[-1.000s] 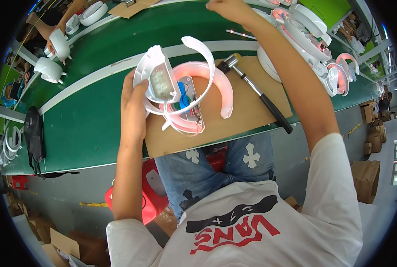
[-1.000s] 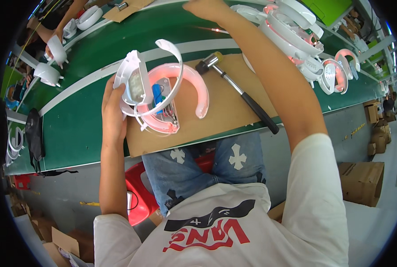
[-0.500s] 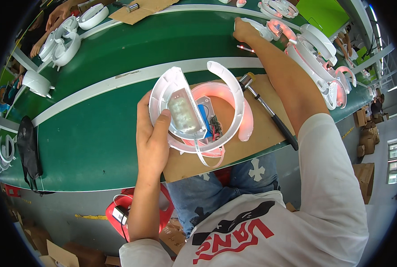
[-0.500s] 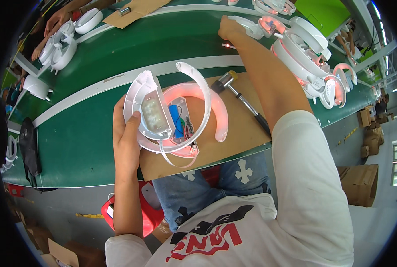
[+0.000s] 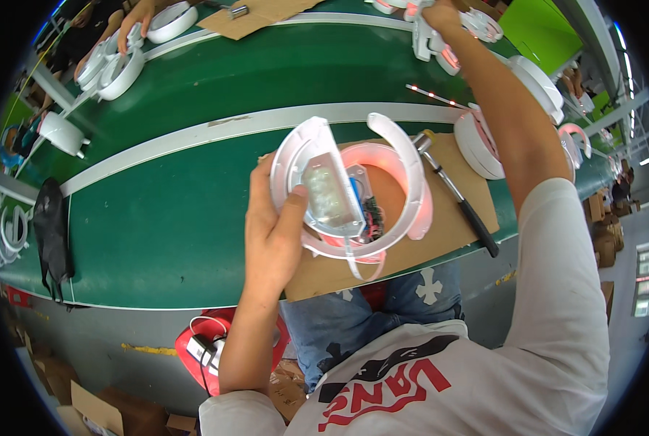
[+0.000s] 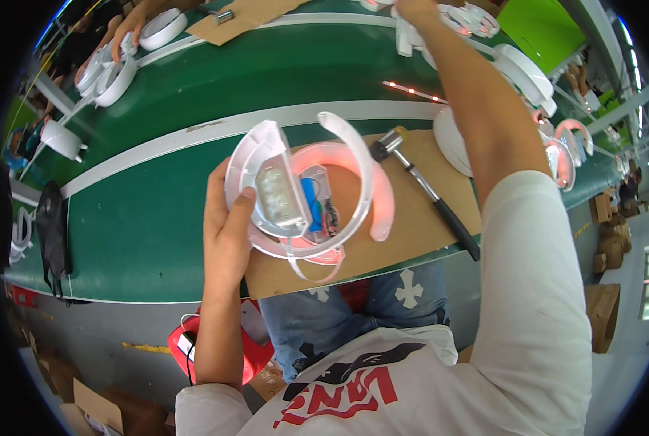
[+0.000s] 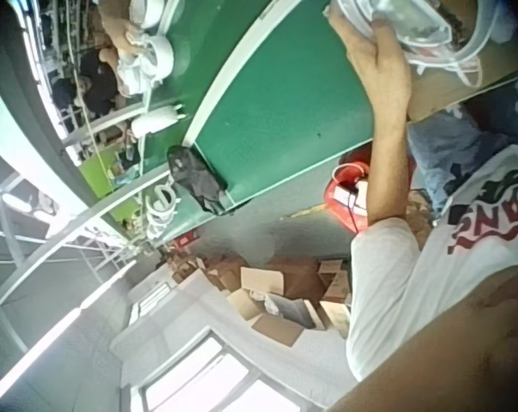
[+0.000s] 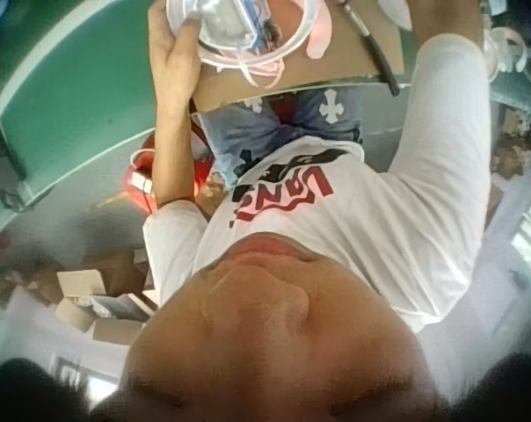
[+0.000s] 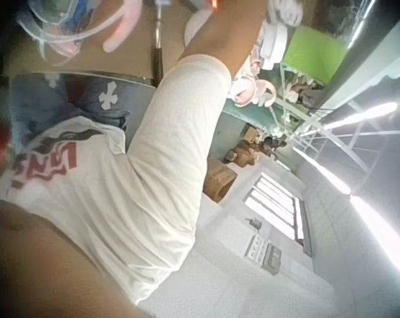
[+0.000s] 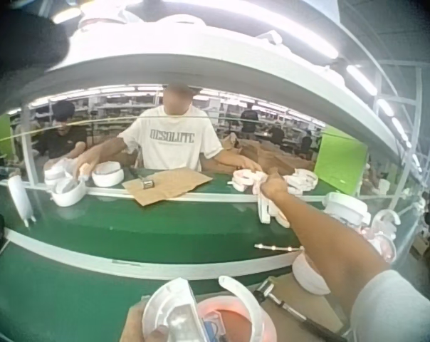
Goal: The person assembles a horseshoe-shaped electronic device by fitting its white and pink plastic housing components together and securing them with a rubber mallet.
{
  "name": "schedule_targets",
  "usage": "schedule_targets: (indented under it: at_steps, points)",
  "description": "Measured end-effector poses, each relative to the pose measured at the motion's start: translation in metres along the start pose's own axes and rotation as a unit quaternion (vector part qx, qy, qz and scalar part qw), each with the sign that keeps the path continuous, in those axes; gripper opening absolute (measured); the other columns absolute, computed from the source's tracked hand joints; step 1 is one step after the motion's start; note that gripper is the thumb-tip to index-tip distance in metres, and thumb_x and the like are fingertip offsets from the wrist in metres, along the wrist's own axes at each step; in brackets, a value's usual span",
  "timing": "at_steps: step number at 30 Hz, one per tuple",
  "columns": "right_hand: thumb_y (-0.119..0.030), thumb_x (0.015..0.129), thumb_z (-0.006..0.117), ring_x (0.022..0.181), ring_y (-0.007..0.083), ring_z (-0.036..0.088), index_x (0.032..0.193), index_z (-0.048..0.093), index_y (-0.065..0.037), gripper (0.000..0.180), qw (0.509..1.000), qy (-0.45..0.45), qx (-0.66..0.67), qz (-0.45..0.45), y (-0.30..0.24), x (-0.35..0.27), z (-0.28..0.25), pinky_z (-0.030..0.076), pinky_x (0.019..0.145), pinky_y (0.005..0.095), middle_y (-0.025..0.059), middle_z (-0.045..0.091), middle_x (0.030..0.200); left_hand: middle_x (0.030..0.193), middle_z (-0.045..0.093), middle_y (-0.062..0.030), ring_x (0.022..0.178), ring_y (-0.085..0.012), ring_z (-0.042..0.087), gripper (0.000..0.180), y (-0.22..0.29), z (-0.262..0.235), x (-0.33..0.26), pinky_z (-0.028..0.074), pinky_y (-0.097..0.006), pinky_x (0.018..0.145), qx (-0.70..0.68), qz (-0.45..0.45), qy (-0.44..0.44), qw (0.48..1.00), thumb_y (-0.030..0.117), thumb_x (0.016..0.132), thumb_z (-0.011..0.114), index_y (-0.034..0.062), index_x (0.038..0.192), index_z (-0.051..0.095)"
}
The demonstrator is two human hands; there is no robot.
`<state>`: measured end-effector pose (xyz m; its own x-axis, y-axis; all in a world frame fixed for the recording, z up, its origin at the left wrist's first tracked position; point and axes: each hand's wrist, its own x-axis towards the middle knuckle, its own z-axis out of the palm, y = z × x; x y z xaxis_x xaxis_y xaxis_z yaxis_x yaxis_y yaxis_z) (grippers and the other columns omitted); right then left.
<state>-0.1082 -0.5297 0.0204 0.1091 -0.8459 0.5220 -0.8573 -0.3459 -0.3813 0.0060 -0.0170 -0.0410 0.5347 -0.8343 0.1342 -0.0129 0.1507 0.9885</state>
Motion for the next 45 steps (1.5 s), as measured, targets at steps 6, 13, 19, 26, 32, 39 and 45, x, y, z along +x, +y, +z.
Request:
schedule_targets:
  at_steps: [6, 13, 19, 26, 32, 39, 45]
  points:
    - [-0.034, 0.082, 0.059, 0.11, 0.0442, 0.065, 0.116, 0.067, 0.004, 0.052, 0.99, -0.103, -0.075, -0.064, 0.007, 0.017, -0.025, 0.049, 0.098, 0.0474, 0.0312, 0.066, 0.117, 0.108, 0.068, -0.0198, 0.099, -0.0302, 0.068, 0.044, 0.0, 0.001, -0.002, 0.051, -0.039, 0.09, 0.046, -0.008, 0.006, 0.999, 0.015, 0.096, 0.054, 0.0018, 0.137, 0.045]
    - [-0.027, 0.084, 0.056, 0.108, 0.0428, 0.067, 0.112, 0.071, 0.003, 0.043, 0.979, -0.125, -0.151, -0.049, 0.013, 0.032, -0.048, 0.051, 0.095, 0.048, 0.0279, 0.068, 0.117, 0.106, 0.068, -0.0203, 0.096, -0.0333, 0.069, 0.045, 0.009, 0.004, -0.001, 0.051, -0.041, 0.089, 0.056, -0.002, -0.01, 0.998, 0.015, 0.097, 0.055, 0.0027, 0.139, 0.044]
    - [-0.016, 0.092, 0.051, 0.1, 0.0462, 0.069, 0.118, 0.066, 0.006, 0.037, 0.96, -0.236, -0.145, 0.033, 0.0, 0.021, -0.057, 0.06, 0.072, 0.0565, 0.0261, 0.068, 0.118, 0.108, 0.068, -0.0225, 0.099, -0.0381, 0.069, 0.047, 0.007, 0.002, 0.0, 0.051, -0.043, 0.09, 0.06, 0.017, -0.018, 0.998, 0.016, 0.097, 0.055, 0.0029, 0.14, 0.042]
    - [-0.006, 0.092, 0.051, 0.08, 0.0484, 0.071, 0.122, 0.063, 0.008, 0.035, 0.958, -0.256, -0.114, 0.067, 0.006, 0.01, -0.035, 0.059, 0.063, 0.0604, 0.0288, 0.066, 0.115, 0.104, 0.067, -0.0237, 0.089, -0.0381, 0.07, 0.049, 0.009, -0.001, -0.002, 0.053, -0.044, 0.083, 0.068, 0.009, -0.02, 0.997, 0.016, 0.096, 0.055, 0.0054, 0.141, 0.04]
    - [0.001, 0.088, 0.052, 0.08, 0.044, 0.073, 0.117, 0.069, 0.003, 0.034, 0.865, -0.33, -0.366, -0.092, 0.064, 0.065, 0.005, 0.058, 0.07, 0.0575, 0.0271, 0.071, 0.101, 0.095, 0.069, -0.0213, 0.082, -0.0404, 0.07, 0.048, 0.009, 0.006, 0.001, 0.054, -0.046, 0.076, 0.043, 0.023, -0.03, 0.998, 0.018, 0.096, 0.056, 0.0061, 0.14, 0.04]
    - [-0.012, 0.087, 0.056, 0.076, 0.0384, 0.071, 0.116, 0.068, -0.002, 0.033, 0.917, -0.363, -0.157, 0.055, 0.09, 0.069, 0.062, 0.057, 0.07, 0.0523, 0.0212, 0.071, 0.097, 0.091, 0.068, -0.0186, 0.079, -0.0374, 0.069, 0.051, 0.006, 0.001, -0.003, 0.053, -0.045, 0.074, 0.059, -0.005, -0.024, 0.998, 0.019, 0.096, 0.057, 0.005, 0.141, 0.04]
    - [-0.024, 0.087, 0.061, 0.072, 0.0329, 0.069, 0.116, 0.066, -0.007, 0.035, 0.91, -0.35, 0.044, 0.219, 0.101, 0.083, 0.034, 0.056, 0.07, 0.0471, 0.0153, 0.072, 0.093, 0.09, 0.068, -0.0177, 0.076, -0.036, 0.068, 0.051, 0.005, 0.004, -0.002, 0.053, -0.045, 0.071, 0.034, 0.017, -0.033, 0.999, 0.019, 0.095, 0.058, 0.002, 0.14, 0.04]
